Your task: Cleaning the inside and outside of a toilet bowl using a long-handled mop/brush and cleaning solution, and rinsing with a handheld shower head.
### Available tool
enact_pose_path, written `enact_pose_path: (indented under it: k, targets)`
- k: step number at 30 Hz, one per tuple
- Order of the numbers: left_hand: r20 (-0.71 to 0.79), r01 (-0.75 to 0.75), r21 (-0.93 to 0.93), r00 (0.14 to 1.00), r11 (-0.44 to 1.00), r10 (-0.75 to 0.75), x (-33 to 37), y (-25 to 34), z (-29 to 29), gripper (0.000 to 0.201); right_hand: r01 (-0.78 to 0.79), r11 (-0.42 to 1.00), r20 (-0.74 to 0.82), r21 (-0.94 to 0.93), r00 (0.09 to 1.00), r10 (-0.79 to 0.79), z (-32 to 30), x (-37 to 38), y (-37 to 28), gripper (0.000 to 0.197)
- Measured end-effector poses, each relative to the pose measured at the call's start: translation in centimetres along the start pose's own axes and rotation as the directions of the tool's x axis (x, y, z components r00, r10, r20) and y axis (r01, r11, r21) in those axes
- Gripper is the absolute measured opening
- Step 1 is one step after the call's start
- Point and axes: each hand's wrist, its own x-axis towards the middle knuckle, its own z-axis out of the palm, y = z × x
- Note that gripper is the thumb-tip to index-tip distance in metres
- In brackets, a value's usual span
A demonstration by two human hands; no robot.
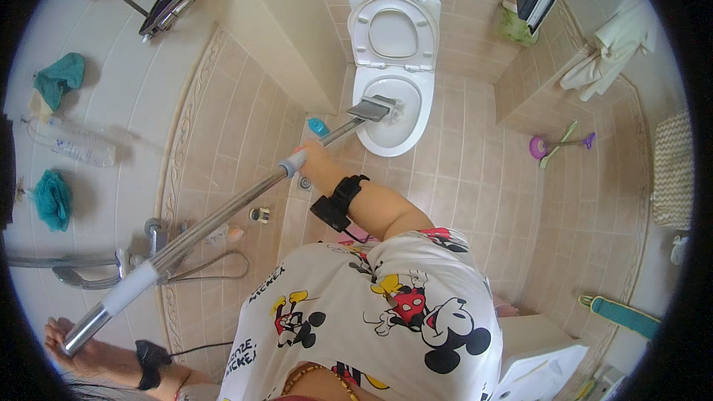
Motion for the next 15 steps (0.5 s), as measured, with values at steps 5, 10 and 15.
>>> enact_pose_path:
  k: [5, 10, 15]
  targets:
    - [0.002, 0.149, -0.094, 0.989, 0.984, -0.150, -1.8, -2.7, 0.3, 0.023, -0.092, 0.995, 0.128, -0.041, 0.987, 0.097, 2.0, -4.7, 2.6, 0.018]
    - [-0.015, 0.136, -0.054, 0.991, 0.989, -0.137, -4.1, -3.1, 5.5, 0.029, -0.132, 0.987, 0.063, 0.086, 0.990, 0.127, 3.8, -8.3, 1.6, 0.019]
    - [0.328, 0.058, -0.212, 0.944, 0.976, 0.015, 0.2, -2.0, -3.0, 0.021, 0.510, 0.819, 0.537, -0.263, 0.783, -0.314, -3.8, 5.3, 0.5, 0.012]
